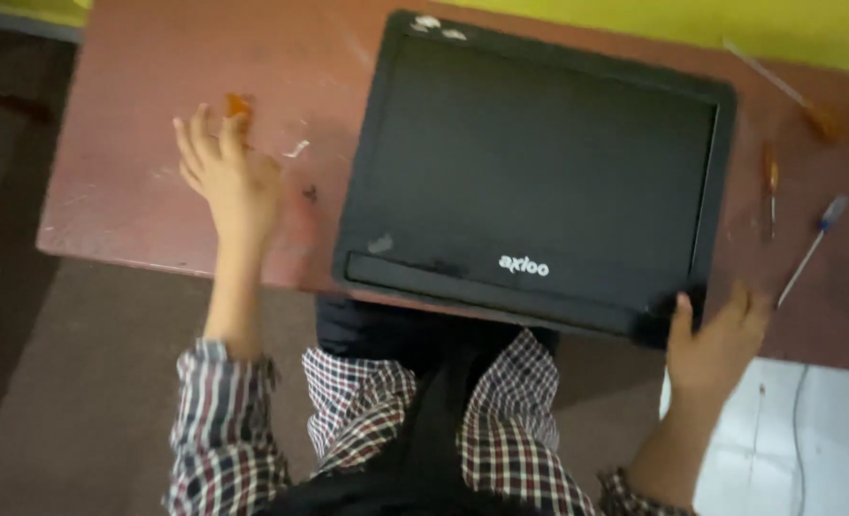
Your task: Disassembling a computer monitor by removing screws and prying off the front bezel to access internal components.
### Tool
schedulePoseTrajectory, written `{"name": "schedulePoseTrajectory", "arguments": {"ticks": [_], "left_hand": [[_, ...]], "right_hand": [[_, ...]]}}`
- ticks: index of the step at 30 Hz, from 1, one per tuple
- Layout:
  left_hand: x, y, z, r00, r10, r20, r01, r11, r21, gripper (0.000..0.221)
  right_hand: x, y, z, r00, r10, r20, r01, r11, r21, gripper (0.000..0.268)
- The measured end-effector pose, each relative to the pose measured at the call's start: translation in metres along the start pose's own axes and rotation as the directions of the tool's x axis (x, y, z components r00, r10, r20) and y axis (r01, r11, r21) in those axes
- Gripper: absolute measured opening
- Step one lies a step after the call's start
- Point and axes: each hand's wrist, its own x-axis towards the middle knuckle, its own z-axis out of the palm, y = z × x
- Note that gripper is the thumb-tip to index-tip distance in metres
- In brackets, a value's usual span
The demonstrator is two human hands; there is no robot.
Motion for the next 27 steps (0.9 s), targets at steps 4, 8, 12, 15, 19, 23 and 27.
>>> {"name": "schedulePoseTrajectory", "arguments": {"ticks": [4,8,12,15,19,23,27], "left_hand": [[-0.062,0.153,-0.036,0.881,0.307,0.361,-0.282,0.952,-0.119,0.06],[-0.109,0.188,0.006,0.628,0.544,0.557,-0.55,0.816,-0.177,0.076],[-0.114,0.187,0.016,0.584,0.554,0.593,-0.563,0.803,-0.197,0.074],[-0.113,0.189,0.016,0.564,0.554,0.613,-0.578,0.794,-0.186,0.075],[-0.114,0.189,0.019,0.56,0.562,0.608,-0.59,0.786,-0.183,0.074],[-0.074,0.177,0.026,0.624,0.581,0.523,-0.598,0.786,-0.158,0.07],[0.005,0.155,0.044,0.861,0.379,0.339,-0.406,0.914,0.011,0.075]], "right_hand": [[0.01,-0.1,0.008,0.998,-0.065,0.014,0.064,0.996,0.066,0.077],[0.016,-0.174,0.045,0.909,-0.174,0.378,0.15,0.984,0.093,0.087],[0.012,-0.172,0.062,0.871,-0.316,0.377,0.28,0.948,0.149,0.076],[0.016,-0.173,0.059,0.864,-0.315,0.392,0.285,0.949,0.136,0.081],[0.017,-0.163,0.058,0.855,-0.318,0.41,0.288,0.948,0.134,0.079],[0.043,-0.123,0.059,0.84,-0.42,0.344,0.155,0.793,0.589,0.068],[0.112,-0.032,0.054,0.992,-0.085,0.096,0.077,0.993,0.093,0.03]]}}
